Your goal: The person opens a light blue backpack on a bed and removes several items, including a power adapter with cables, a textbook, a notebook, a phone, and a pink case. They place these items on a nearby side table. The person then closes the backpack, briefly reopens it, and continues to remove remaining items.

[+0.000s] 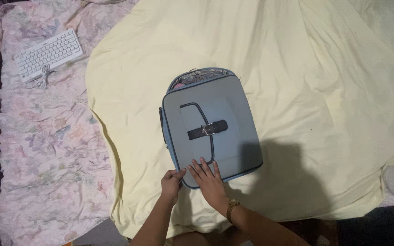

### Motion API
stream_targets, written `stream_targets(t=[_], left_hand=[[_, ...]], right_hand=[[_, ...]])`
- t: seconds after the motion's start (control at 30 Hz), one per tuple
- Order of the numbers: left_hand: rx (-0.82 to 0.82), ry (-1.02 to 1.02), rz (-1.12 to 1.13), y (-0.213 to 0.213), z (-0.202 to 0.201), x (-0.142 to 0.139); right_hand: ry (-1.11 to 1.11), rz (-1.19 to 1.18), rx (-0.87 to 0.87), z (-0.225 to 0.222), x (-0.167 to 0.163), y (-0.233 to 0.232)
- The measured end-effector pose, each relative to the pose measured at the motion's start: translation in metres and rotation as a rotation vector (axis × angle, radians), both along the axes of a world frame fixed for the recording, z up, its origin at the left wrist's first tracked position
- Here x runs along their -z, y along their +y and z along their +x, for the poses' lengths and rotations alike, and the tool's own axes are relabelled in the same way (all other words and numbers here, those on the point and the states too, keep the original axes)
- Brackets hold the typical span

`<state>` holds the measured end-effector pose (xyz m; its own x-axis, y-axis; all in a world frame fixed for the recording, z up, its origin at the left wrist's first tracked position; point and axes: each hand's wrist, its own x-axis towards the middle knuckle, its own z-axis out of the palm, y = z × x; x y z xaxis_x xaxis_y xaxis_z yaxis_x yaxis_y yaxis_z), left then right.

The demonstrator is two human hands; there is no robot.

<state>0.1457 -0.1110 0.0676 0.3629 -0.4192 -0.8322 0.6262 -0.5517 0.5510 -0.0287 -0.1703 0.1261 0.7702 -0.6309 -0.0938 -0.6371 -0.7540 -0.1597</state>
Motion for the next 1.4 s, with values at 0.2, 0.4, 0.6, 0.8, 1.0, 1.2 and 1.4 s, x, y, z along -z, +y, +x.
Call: stream_targets(t=[0.2, 0.4, 0.6, 0.8, 1.0, 1.2, 1.4], left_hand=[[-0.005, -0.105, -0.119, 0.012, 0.008, 0.016], [0.042, -0.284, 0.069, 0.014, 0.007, 0.025], [0.168, -0.437, -0.04, -0.001, -0.015, 0.045], [0.223, -0.483, 0.029, -0.001, -0.011, 0.052], [0.209, -0.577, 0.041, -0.006, -0.015, 0.054], [0.241, -0.595, 0.099, -0.002, -0.013, 0.067], [0.165, -0.52, 0.017, 0.0, -0.014, 0.074]], right_hand=[[-0.01, 0.031, 0.009, 0.005, 0.002, -0.001], [-0.014, 0.066, 0.01, 0.003, -0.018, -0.005], [-0.077, 0.186, 0.055, -0.005, -0.041, -0.009], [-0.069, 0.144, 0.117, -0.027, -0.055, -0.017], [-0.482, 0.213, 0.344, -0.096, -0.044, -0.028], [-0.514, -0.159, 0.636, -0.233, -0.029, -0.055], [-0.597, 0.004, 1.054, -0.312, -0.052, -0.103]])
